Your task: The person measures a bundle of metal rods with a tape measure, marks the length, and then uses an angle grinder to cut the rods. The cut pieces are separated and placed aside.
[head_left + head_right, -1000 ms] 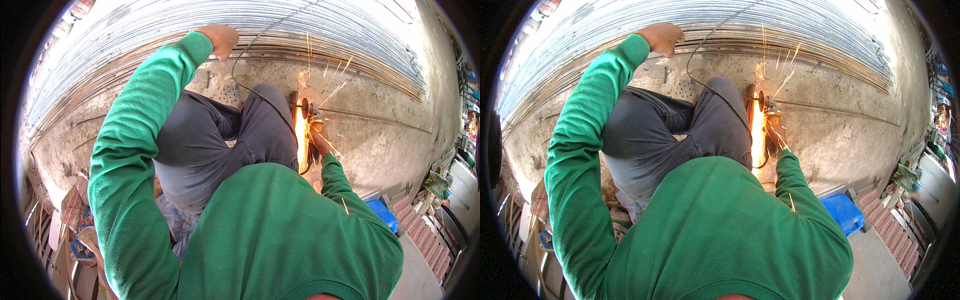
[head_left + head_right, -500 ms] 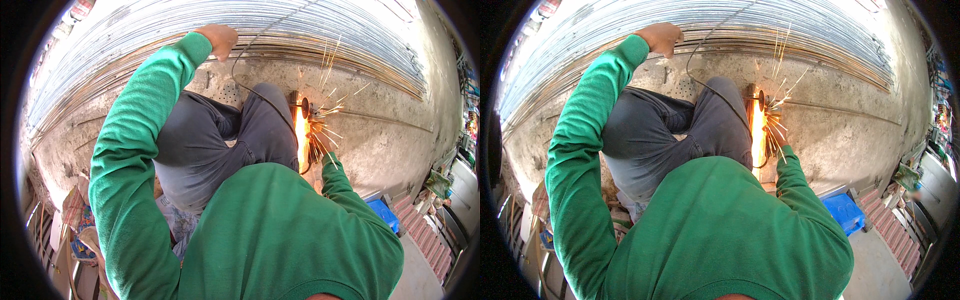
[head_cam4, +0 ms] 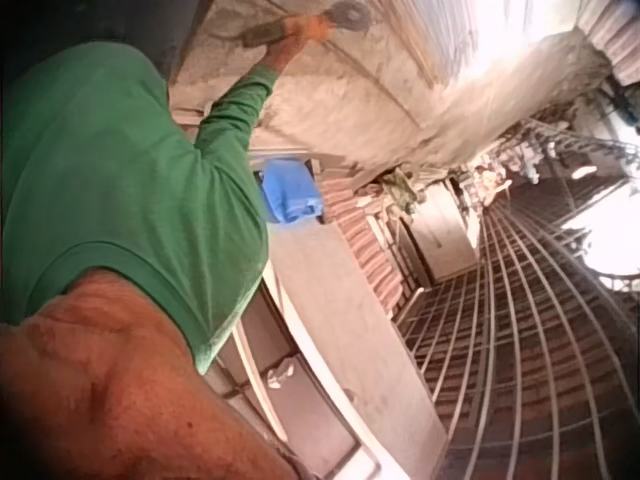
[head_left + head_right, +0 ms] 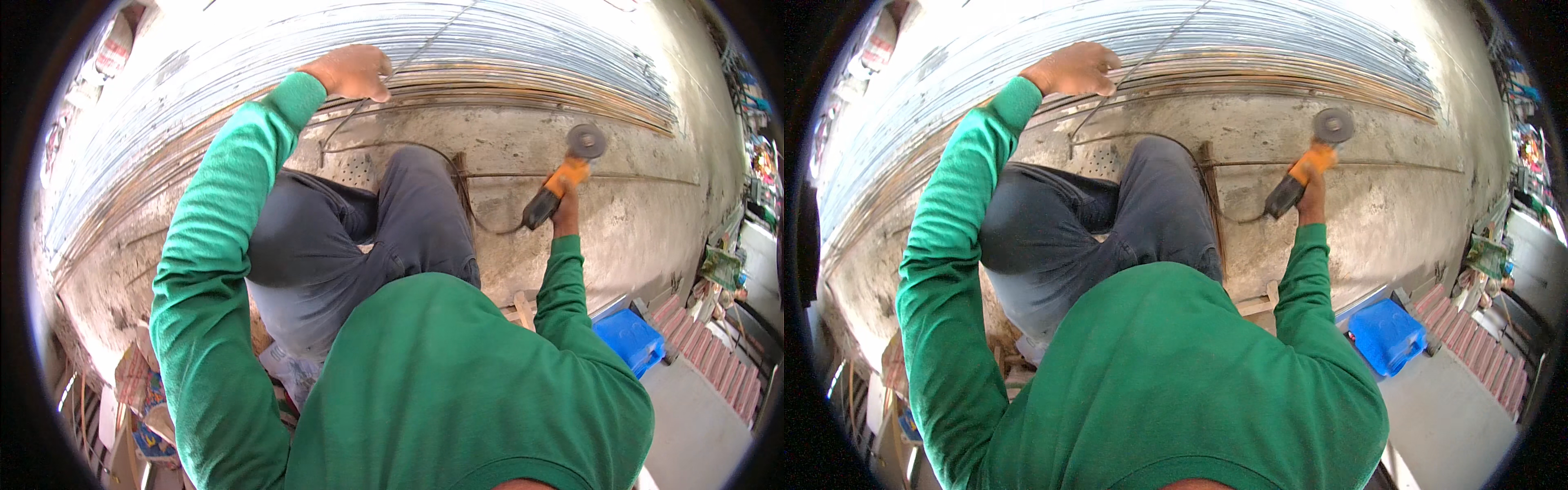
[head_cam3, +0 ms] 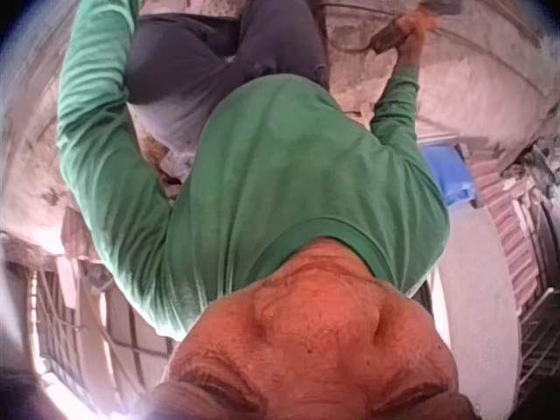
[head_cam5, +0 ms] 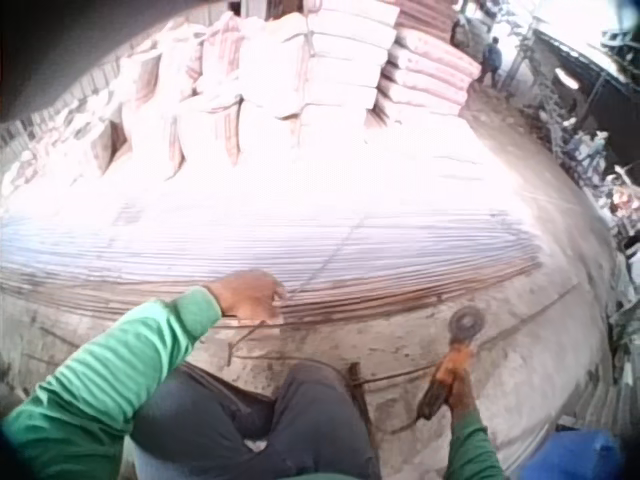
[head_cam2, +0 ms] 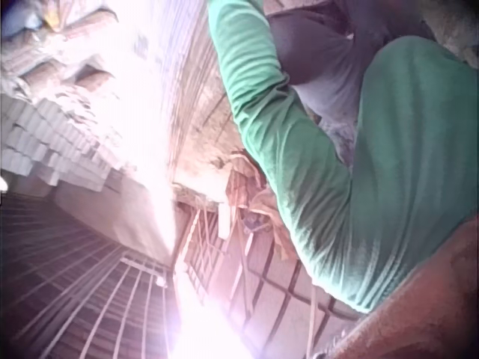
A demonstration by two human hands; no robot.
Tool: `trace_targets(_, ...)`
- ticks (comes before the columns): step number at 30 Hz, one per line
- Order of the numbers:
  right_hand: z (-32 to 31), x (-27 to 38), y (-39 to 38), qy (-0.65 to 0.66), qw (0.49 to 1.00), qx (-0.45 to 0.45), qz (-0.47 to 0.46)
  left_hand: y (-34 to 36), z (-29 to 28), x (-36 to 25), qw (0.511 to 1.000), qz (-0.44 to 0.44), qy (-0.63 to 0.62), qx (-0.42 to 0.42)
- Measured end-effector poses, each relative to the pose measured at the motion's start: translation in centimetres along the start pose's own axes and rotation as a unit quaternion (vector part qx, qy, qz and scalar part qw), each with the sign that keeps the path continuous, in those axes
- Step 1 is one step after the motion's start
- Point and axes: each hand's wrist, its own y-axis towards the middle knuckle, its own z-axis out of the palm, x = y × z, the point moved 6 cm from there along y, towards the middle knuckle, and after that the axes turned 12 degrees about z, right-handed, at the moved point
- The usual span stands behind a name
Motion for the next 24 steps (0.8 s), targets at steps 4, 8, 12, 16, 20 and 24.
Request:
trace_targets(4, 2.9, 9.1, 1.1, 0.189, 0.969, 0.095, -0.126, 3.6, -1.1, -8.5, 0.995, 0.090, 0.032, -0.027)
trace_targets(8, 8.4, 14.5, 2.1, 0.306, 0.928, 0.115, -0.177, 6.5, -1.5, -17.8, 0.978, 0.165, 0.067, -0.113)
trace_targets(12, 16.9, 15.5, 0.5, 0.343, 0.911, 0.133, -0.184, 6.7, -2.3, -21.5, 0.951, 0.144, 0.076, -0.263)
trace_targets(16, 21.4, 15.3, -1.2, 0.332, 0.907, 0.114, -0.235, 6.4, -3.2, -20.7, 0.940, 0.064, 0.049, -0.331)
trace_targets(20, 21.7, 14.5, -0.5, 0.334, 0.905, 0.114, -0.239, 5.7, -2.2, -19.2, 0.949, 0.028, 0.036, -0.312)
trace_targets(24, 21.7, 14.1, 0.6, 0.309, 0.914, 0.118, -0.234, 5.0, -2.3, -18.2, 0.944, 0.042, 0.032, -0.327)
